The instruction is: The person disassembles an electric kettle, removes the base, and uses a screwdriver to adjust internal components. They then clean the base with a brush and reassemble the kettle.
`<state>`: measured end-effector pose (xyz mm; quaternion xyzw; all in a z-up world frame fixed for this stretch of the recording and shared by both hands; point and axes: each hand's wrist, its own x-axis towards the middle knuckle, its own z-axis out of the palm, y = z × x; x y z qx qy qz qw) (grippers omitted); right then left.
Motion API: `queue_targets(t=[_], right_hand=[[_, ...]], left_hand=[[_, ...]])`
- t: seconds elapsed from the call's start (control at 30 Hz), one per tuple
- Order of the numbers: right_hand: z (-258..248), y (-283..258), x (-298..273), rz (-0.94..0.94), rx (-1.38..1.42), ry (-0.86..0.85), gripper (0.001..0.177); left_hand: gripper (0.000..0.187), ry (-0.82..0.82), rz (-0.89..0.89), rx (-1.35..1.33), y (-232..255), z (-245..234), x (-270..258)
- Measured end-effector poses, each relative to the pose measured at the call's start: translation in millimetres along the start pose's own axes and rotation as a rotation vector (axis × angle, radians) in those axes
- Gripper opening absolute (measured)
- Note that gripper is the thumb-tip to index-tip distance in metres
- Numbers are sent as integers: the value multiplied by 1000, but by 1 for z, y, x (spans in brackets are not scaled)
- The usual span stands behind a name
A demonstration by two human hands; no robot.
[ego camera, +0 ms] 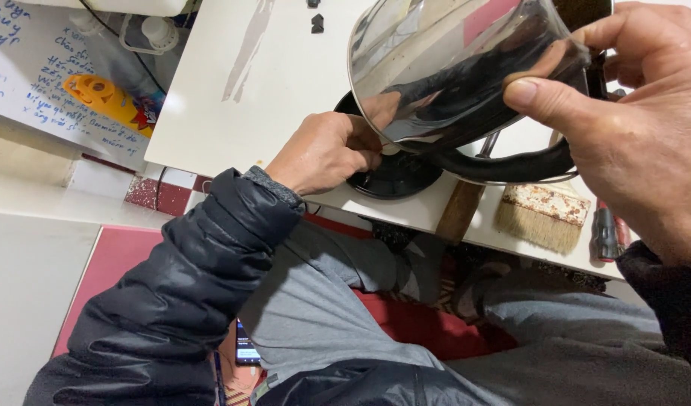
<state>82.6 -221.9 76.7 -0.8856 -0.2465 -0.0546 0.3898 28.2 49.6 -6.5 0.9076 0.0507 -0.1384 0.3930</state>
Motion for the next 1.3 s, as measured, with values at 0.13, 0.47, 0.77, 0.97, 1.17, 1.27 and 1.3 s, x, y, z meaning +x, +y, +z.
queue_targets(t=[0.13, 0.47, 0.77, 0.97, 1.17, 1.27, 1.3], right_hand=[[0, -2, -1, 2, -6, -10, 23], [1, 7, 1, -49, -12, -14, 24], [4, 16, 0, -50, 0, 1, 26], [4, 25, 1, -93, -33, -8, 25], [10, 37, 1, -66, -32, 6, 29], [11, 32, 4, -15, 64, -44, 28], [14, 32, 4, -11, 69, -43, 28]], left_hand=[[22, -6, 104, 94, -6, -1, 5], [20, 65, -195, 232, 13, 6, 3], [26, 15, -202, 274, 16, 7, 0], [17, 30, 4, 26, 1, 7, -14], [21, -51, -96, 79, 2, -1, -3], [17, -76, -163, 35, 3, -6, 1], [17, -80, -166, 40, 6, -8, 1]])
